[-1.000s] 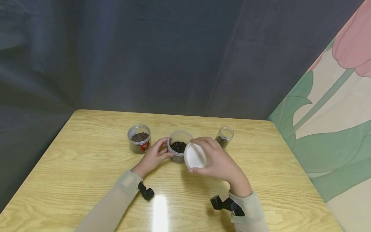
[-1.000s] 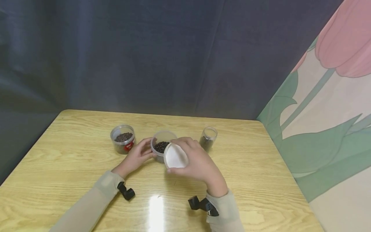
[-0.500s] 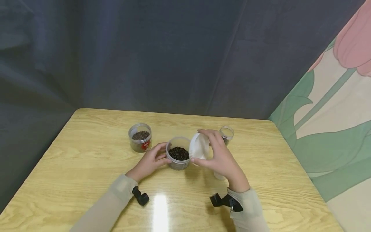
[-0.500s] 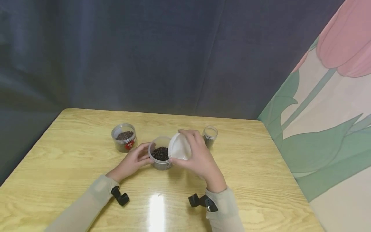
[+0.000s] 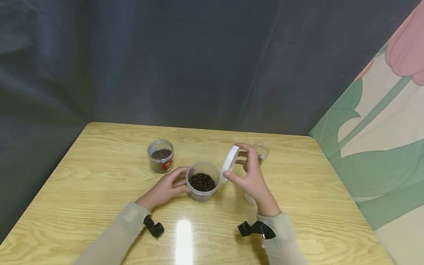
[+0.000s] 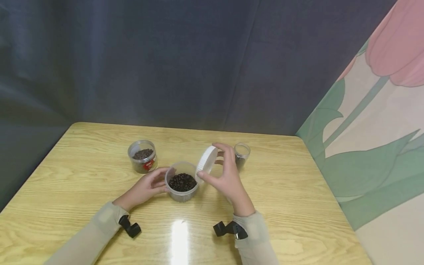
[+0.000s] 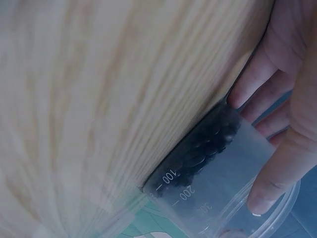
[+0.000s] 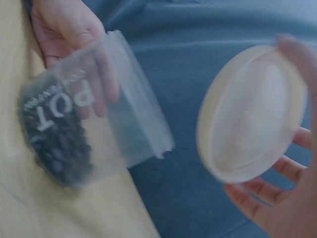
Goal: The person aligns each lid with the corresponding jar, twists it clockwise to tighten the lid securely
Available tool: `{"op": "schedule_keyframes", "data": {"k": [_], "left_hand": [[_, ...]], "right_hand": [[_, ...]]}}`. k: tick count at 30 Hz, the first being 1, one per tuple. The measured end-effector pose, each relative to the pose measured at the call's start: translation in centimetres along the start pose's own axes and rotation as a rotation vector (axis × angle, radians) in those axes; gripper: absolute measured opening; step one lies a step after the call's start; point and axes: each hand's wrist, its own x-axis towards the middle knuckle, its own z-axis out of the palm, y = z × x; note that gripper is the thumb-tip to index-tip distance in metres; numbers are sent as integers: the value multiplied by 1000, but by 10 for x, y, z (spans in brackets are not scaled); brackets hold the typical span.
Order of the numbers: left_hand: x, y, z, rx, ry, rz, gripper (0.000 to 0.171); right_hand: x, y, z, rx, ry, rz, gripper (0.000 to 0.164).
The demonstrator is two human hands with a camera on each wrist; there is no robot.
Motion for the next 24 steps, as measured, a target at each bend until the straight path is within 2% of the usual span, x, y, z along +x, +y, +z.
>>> {"op": "schedule_keyframes", "data": {"k": [3,7,14,24], "left_hand": [[0,1,1,-21,-21,-5,69],[0,3,1,-43,-30,-17,69],[0,3,0,-71,-59,-46,67],[1,1,-1,-56,-71,-43,66]], "right_hand": [[-2,7,5,122,20,-12,91],[-4,11,12,193,57,-37,100],[-6,16,18,228,107,-104,99],[-10,24,28,256,68,-165,96]]}}
